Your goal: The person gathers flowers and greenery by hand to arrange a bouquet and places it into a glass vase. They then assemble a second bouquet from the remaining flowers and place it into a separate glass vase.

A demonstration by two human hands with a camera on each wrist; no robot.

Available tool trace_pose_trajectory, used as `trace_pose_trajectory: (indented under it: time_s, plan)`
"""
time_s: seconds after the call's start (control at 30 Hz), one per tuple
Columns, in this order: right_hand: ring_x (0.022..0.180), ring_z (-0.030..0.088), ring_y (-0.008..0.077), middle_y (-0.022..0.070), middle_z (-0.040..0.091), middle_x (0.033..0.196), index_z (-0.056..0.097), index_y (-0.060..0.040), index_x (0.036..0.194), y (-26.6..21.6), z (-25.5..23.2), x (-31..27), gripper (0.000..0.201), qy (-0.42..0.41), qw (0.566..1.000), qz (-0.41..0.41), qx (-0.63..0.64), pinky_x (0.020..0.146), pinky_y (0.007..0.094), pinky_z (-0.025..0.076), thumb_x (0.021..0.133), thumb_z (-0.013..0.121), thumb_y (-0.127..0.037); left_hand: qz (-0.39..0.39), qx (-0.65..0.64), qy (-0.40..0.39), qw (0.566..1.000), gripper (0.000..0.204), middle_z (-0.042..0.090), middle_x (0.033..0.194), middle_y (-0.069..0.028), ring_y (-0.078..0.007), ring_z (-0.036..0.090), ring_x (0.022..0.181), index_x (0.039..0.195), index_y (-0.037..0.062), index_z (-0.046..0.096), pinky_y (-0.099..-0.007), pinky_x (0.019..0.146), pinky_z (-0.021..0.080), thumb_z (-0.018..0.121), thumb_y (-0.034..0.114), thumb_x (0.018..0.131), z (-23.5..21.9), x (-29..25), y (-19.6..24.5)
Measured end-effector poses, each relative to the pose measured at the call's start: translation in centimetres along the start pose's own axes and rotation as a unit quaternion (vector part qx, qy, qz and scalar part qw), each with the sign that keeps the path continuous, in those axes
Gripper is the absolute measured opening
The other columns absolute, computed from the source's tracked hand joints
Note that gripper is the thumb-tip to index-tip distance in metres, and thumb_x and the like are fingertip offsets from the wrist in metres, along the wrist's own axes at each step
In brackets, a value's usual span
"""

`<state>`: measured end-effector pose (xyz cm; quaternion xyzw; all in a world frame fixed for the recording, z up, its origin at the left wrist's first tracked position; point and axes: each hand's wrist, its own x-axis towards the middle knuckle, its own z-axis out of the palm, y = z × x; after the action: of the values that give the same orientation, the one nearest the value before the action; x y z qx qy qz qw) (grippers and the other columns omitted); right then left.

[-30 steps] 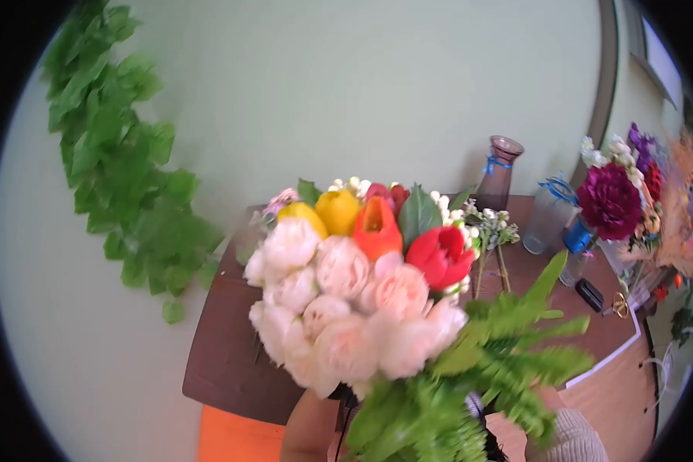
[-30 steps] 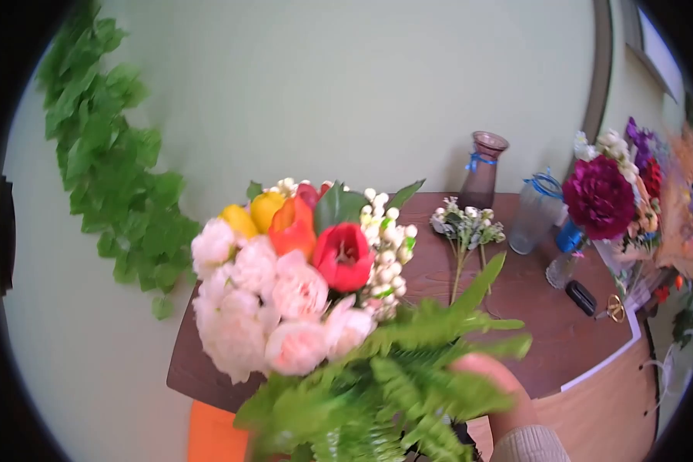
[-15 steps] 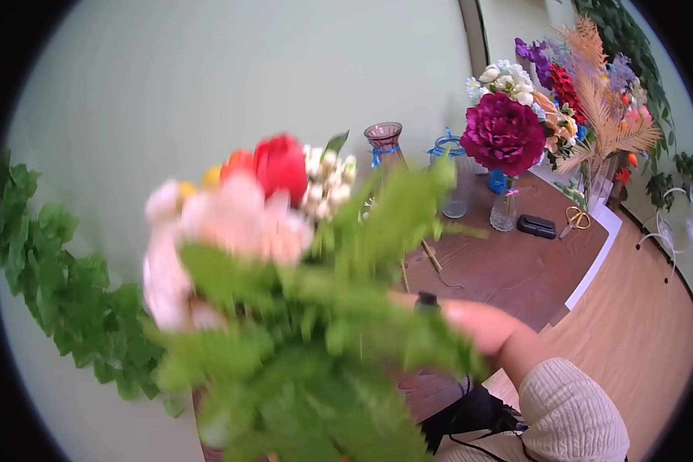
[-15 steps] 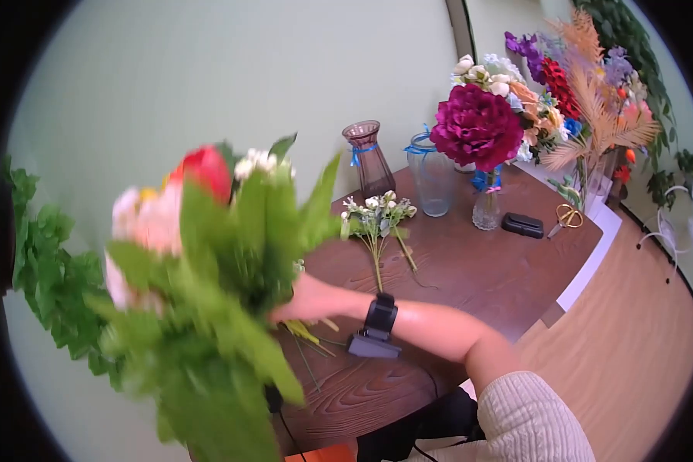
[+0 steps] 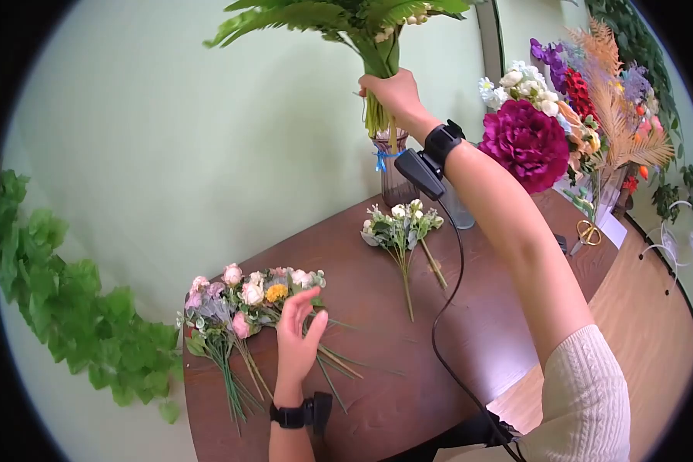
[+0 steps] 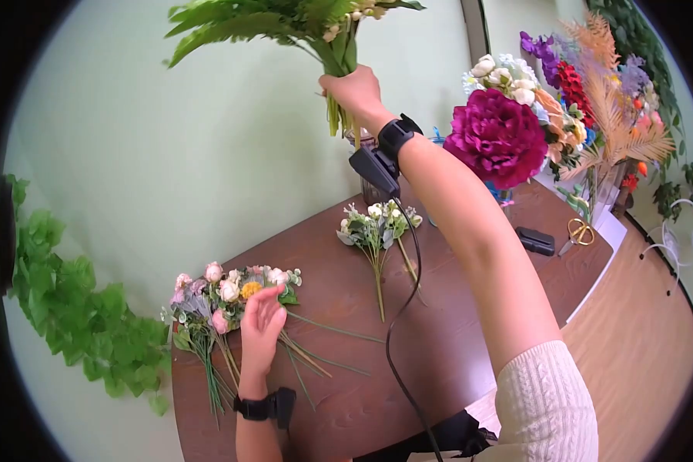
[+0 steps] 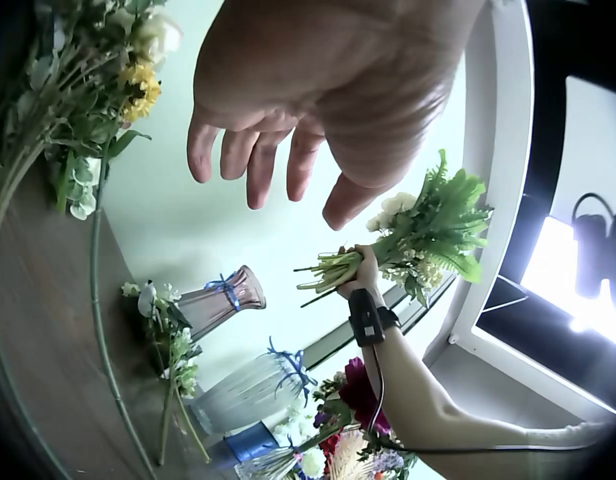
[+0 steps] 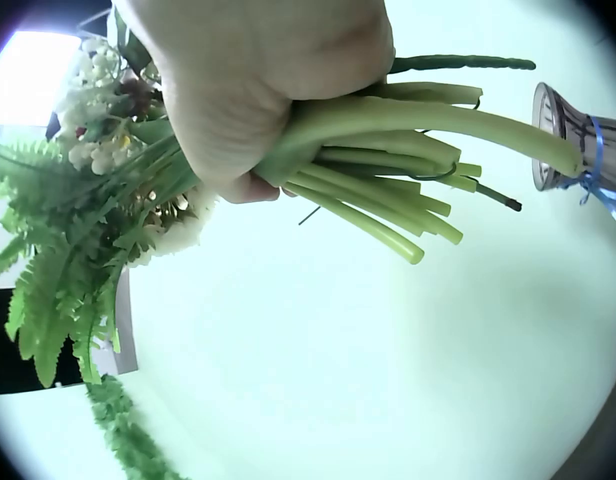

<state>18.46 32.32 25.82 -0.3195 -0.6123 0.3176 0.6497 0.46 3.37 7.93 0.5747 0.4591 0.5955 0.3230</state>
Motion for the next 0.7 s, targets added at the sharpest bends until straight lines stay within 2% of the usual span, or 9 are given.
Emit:
trace_pose_trajectory:
  time_s: [0.17,0.23,0.3,0.33,0.37,0.43,0.57,0.63,0.7]
  plan:
    - [0.064,0.062,0.0183,0.0076,0.064,0.067,0.063,-0.0012,0.071,2.9,0.2,4.0,0.025,0.097,0.993,-0.003,-0.061,0.065,0.0291,0.048,0.063,0.062,-0.025,-0.055,0.047,0.015,0.997,0.036,0.049,0.116,-0.0125,-0.0201,0.045,0.112,0.111,-0.0007,0.044,-0.0331,0.096,0.033,0.057,-0.001,0.077,-1.0,-3.2,-2.2]
    - [0.063,0.062,0.0182,0.0081,0.064,0.066,0.063,-0.0003,0.071,4.3,0.1,5.4,0.025,0.106,0.991,-0.004,-0.079,0.065,0.0292,0.048,0.063,0.061,-0.024,-0.067,0.036,0.016,0.997,0.036,0.049,0.115,-0.0124,-0.0201,0.045,0.111,0.11,-0.0011,0.044,-0.0325,0.095,0.034,0.057,-0.003,0.077,-1.5,-4.6,-2.7]
    - [0.063,0.062,0.0179,0.0087,0.064,0.065,0.062,0.001,0.07,5.8,0.5,6.8,0.025,0.126,0.991,-0.002,-0.039,0.065,0.0289,0.048,0.064,0.061,-0.023,-0.08,0.023,0.02,0.996,0.036,0.049,0.114,-0.0123,-0.0201,0.046,0.111,0.11,-0.0015,0.044,-0.032,0.095,0.035,0.057,-0.004,0.076,-2.0,-5.3,-2.7]
    - [0.06,0.061,0.0179,0.0095,0.062,0.063,0.061,0.0023,0.069,6.7,1.0,7.7,0.024,0.134,0.991,-0.002,0.01,0.062,0.0292,0.048,0.064,0.061,-0.021,-0.097,0.005,0.029,0.995,0.037,0.049,0.115,-0.0129,-0.02,0.046,0.111,0.11,-0.0015,0.044,-0.0316,0.095,0.035,0.055,-0.007,0.075,-2.1,-5.5,-2.6]
    - [0.056,0.057,0.018,0.0103,0.059,0.065,0.056,0.0036,0.073,6.7,1.3,7.8,0.016,0.117,0.991,0.01,0.065,0.052,0.0311,0.046,0.068,0.06,-0.012,-0.116,-0.014,0.036,0.992,0.037,0.049,0.115,-0.0135,-0.0198,0.046,0.111,0.11,-0.0015,0.044,-0.0311,0.095,0.035,0.053,-0.009,0.075,-2.2,-5.7,-2.5]
    - [0.056,0.057,0.0191,0.0117,0.059,0.065,0.056,0.0036,0.073,7.0,1.7,8.5,0.015,0.112,0.987,0.043,0.105,0.052,0.0316,0.046,0.07,0.059,-0.01,-0.13,-0.037,0.044,0.99,0.037,0.049,0.115,-0.0141,-0.0203,0.046,0.11,0.109,-0.002,0.045,-0.0316,0.095,0.036,0.052,-0.011,0.073,-2.5,-5.2,-2.3]
    - [0.055,0.056,0.0198,0.0117,0.057,0.065,0.055,0.004,0.073,9.2,1.0,9.2,0.014,0.125,0.986,0.047,0.104,0.051,0.0323,0.045,0.071,0.059,-0.01,-0.116,-0.054,0.026,0.991,0.036,0.048,0.114,-0.014,-0.0208,0.046,0.11,0.107,-0.0019,0.045,-0.0332,0.095,0.037,0.052,-0.011,0.073,-3.6,-2.2,-1.8]
    - [0.052,0.056,0.0187,0.0107,0.058,0.062,0.057,0.0054,0.068,10.7,0.3,9.6,0.016,0.145,0.981,0.055,0.116,0.05,0.032,0.045,0.066,0.059,-0.011,-0.044,0.016,-0.038,0.998,0.037,0.049,0.113,-0.0122,-0.0197,0.047,0.11,0.11,-0.002,0.044,-0.0314,0.093,0.038,0.058,-0.004,0.076,-4.0,1.1,-0.9]
    - [0.054,0.055,0.0191,0.0107,0.058,0.063,0.057,0.0057,0.069,11.6,0.1,9.7,0.018,0.147,0.979,0.074,0.12,0.051,0.0322,0.044,0.065,0.06,-0.011,0.013,0.037,-0.064,0.997,0.036,0.048,0.112,-0.0122,-0.0204,0.047,0.109,0.109,-0.0026,0.044,-0.0309,0.093,0.039,0.058,-0.003,0.076,-3.1,5.8,0.7]
